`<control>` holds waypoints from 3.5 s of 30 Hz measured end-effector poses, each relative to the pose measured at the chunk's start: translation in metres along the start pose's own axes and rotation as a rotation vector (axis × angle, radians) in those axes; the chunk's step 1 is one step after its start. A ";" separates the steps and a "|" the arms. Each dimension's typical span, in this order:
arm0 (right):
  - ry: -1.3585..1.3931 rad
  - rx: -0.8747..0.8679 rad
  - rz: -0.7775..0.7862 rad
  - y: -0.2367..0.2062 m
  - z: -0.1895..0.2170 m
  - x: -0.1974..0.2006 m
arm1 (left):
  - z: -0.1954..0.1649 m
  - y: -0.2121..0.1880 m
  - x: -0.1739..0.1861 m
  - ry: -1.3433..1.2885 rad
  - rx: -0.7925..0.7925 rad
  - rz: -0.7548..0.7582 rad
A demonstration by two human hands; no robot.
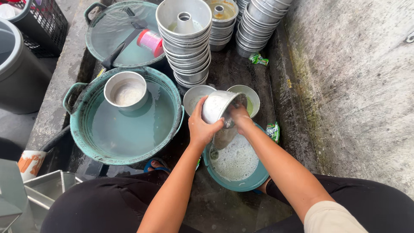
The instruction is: The person scrubs multiple small metal baking pans with a sponge and soapy water, rinses them in a basin, and places them in a stack. The person handles each pan individually, scrubbing the interior and exterior surfaces.
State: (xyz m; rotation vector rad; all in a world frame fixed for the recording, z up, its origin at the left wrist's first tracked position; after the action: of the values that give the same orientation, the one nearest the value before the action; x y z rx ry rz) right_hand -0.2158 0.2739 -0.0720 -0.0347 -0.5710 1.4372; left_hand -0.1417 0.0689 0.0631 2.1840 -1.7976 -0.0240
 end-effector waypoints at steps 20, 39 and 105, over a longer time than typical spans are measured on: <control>0.384 -0.285 0.022 -0.042 0.007 0.022 | -0.011 0.001 -0.002 -0.076 -0.140 0.114; -0.303 0.703 -0.178 -0.066 0.066 0.025 | 0.001 -0.002 -0.006 -0.133 -0.037 0.095; -0.614 0.512 0.061 -0.049 0.007 -0.045 | 0.065 -0.005 -0.010 -0.241 0.112 -0.103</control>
State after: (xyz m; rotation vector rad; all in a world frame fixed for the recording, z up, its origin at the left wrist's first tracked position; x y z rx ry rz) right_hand -0.1743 0.2213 -0.0638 0.8233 -0.6798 1.6169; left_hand -0.1525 0.0641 -0.0017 2.4416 -1.8471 -0.2241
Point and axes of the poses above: each hand's wrist, its own y-axis towards the middle knuckle, its own x-axis out of the back of the hand, z = x × y, the point moved 8 cm from there along y, towards the middle knuckle, and after that the axes turned 2 degrees about -x, right-handed, at the moved point
